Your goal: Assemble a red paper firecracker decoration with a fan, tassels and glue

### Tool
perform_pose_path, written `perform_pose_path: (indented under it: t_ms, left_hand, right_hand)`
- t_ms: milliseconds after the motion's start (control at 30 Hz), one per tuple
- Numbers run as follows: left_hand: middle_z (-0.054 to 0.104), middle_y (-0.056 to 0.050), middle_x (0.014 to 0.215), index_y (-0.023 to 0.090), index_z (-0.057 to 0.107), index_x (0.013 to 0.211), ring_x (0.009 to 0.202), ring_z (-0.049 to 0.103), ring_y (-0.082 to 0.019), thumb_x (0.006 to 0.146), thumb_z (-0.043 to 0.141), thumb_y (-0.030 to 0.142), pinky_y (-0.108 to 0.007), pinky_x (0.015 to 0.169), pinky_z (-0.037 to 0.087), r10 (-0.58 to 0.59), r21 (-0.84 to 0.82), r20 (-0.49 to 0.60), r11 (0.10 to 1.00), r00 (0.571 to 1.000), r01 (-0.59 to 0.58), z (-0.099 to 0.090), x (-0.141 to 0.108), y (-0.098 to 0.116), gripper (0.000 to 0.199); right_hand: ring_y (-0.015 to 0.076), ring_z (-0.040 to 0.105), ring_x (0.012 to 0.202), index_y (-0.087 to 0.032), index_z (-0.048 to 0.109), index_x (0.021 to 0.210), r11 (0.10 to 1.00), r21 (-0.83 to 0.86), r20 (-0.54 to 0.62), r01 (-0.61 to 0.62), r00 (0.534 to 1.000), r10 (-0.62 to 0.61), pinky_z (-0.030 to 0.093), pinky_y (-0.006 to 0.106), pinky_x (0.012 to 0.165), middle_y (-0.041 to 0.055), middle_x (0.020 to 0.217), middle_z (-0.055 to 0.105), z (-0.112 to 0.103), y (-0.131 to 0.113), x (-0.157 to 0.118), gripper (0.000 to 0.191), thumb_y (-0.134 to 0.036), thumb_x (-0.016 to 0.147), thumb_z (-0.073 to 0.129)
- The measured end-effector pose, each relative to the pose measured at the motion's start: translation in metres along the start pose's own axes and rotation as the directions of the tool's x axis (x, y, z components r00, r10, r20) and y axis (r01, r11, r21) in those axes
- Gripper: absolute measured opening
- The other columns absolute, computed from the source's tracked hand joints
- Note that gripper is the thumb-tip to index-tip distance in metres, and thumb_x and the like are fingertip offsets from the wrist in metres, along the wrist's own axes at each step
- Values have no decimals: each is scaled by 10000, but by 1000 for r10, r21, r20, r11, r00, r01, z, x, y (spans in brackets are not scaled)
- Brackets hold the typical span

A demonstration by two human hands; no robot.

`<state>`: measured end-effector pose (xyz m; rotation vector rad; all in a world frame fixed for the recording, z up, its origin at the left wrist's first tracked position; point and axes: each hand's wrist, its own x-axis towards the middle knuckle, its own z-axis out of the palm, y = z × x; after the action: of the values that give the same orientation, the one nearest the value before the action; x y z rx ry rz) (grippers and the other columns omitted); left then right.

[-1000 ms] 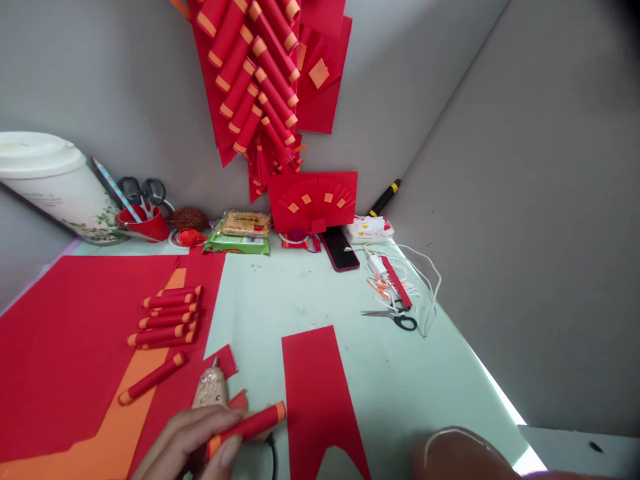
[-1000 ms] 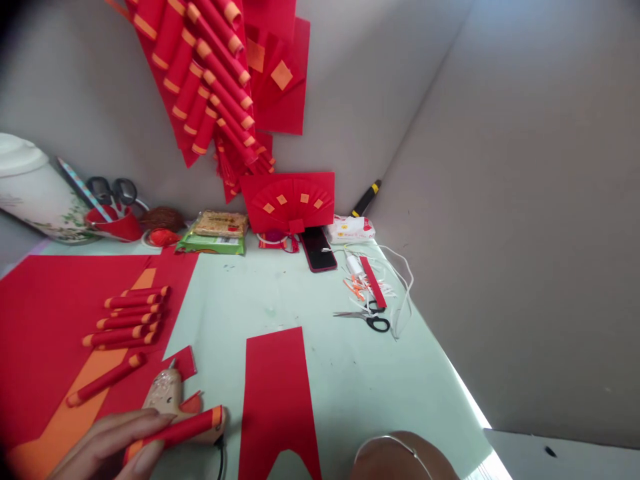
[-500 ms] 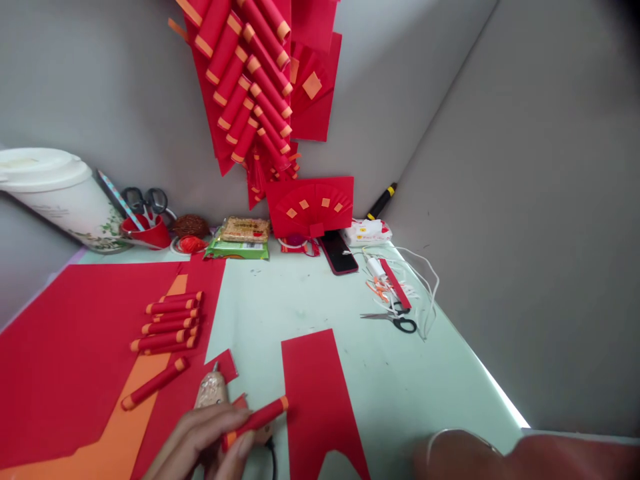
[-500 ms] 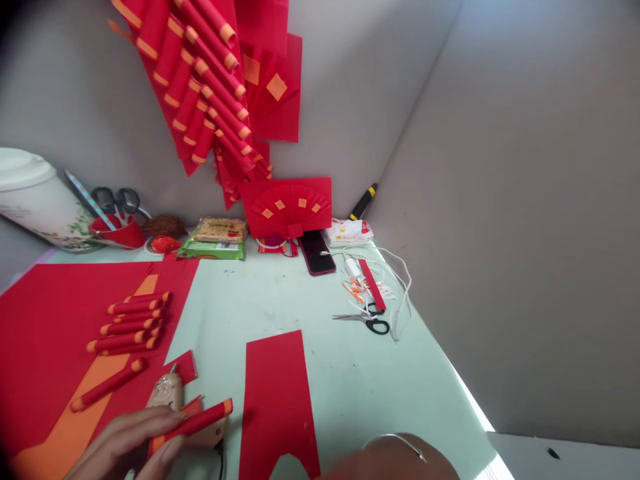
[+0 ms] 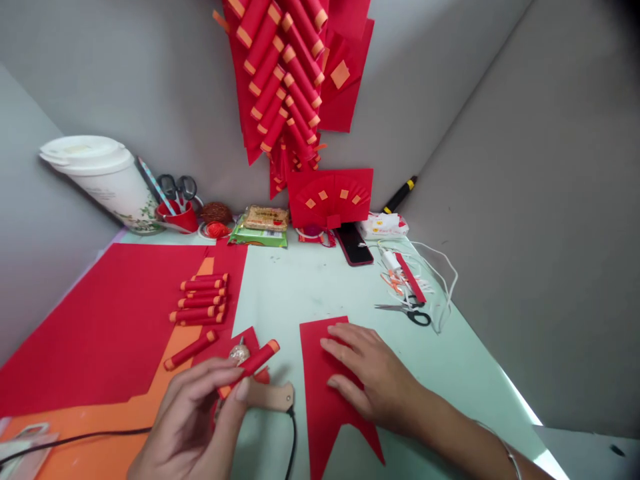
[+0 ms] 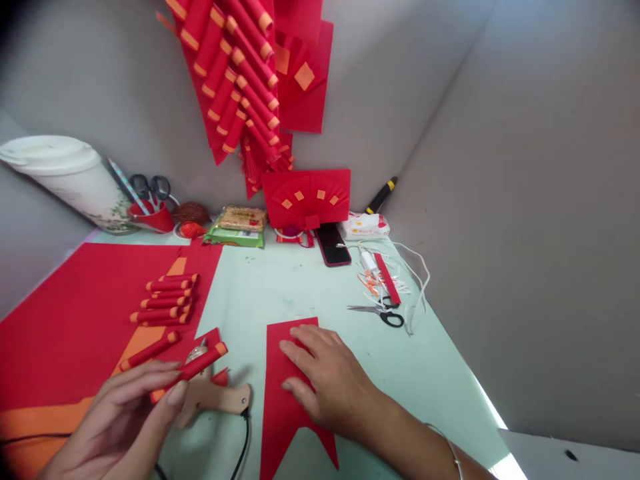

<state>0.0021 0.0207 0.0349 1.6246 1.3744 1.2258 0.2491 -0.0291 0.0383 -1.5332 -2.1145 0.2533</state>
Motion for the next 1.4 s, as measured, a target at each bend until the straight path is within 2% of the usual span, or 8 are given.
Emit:
perform_pose_path:
  t_ms: [100, 200, 367, 600, 800, 1033, 1200, 1400]
  left_hand:
    - [576, -6, 1085, 322, 626, 941, 1126, 561, -237, 890, 643, 386, -414, 1022, 432, -75, -54, 16, 996, 997, 76, 0, 1, 10, 83]
    - [579, -4, 1080, 323, 635, 932, 1127, 565, -239, 886, 641, 423, -398, 982, 461, -113, -46, 26, 992, 993, 114, -1, 3, 16, 111]
    - [608, 15, 1028, 315, 655, 903, 1057, 605, -183, 873, 665, 402, -281, 917, 513, -71, -29, 1, 997, 997, 71, -2, 5, 19, 93]
    - [624, 18, 1026, 306, 653, 901, 1053, 624, -150, 888, 650, 375, -226, 886, 529, -102, -70, 6, 992, 995, 102, 0, 5, 22, 71]
    - [632, 2, 1040, 289, 650, 921, 1013, 636, -153, 877, 662, 364, -227, 860, 547, -103, -104, 44, 989, 994, 107, 0, 4, 19, 88]
    - [629, 9, 990, 286, 648, 898, 979, 630, -133, 872, 664, 316, -179, 837, 542, -44, -83, 30, 995, 999, 47, 1, 1, 20, 43]
    - [632, 9, 978, 282, 646, 895, 978, 632, -141, 868, 662, 327, -194, 847, 536, -7, -63, 44, 998, 999, 10, 3, 0, 19, 55]
    - [632, -7, 1034, 276, 652, 913, 1073, 624, -186, 859, 672, 383, -251, 894, 521, -85, -65, 90, 994, 992, 91, 4, 1, 31, 121]
  right_hand:
    - [402, 480, 1343, -117, 570, 1383, 996, -83, 161, -25, 986, 38, 454, 620, 1039, 236, 1462, 506, 27, 10, -21, 520, -228, 880, 643]
    - [404, 440, 1382, -138, 550, 1416, 995, -97, 226, -29, 973, 50, 426, 624, 1068, 228, 1502, 464, 40, 11, -25, 547, -243, 886, 641]
    - [368, 411, 1410, -158, 538, 1426, 996, -90, 203, -16, 979, 34, 395, 594, 1107, 209, 1522, 446, 44, 14, -20, 539, -262, 904, 621]
    - [348, 394, 1422, -188, 517, 1442, 998, -62, 173, -5, 985, 15, 382, 587, 1117, 176, 1537, 437, 48, 17, -20, 556, -264, 899, 612]
    - [351, 390, 1425, -176, 515, 1444, 995, -97, 173, 6, 985, 10, 386, 573, 1121, 180, 1537, 435, 49, 16, -18, 556, -260, 902, 606]
    - [357, 388, 1427, -173, 500, 1455, 986, -158, 193, 45, 981, -14, 408, 571, 1106, 182, 1542, 429, 48, 16, -15, 532, -246, 932, 561]
    - [365, 400, 1416, -157, 510, 1446, 986, -156, 209, 56, 978, -22, 411, 573, 1097, 195, 1531, 440, 48, 17, -12, 522, -255, 936, 553]
    - [325, 408, 1410, -178, 518, 1428, 997, -63, 158, 41, 987, -30, 382, 563, 1111, 180, 1518, 462, 49, 22, -12, 505, -281, 935, 563]
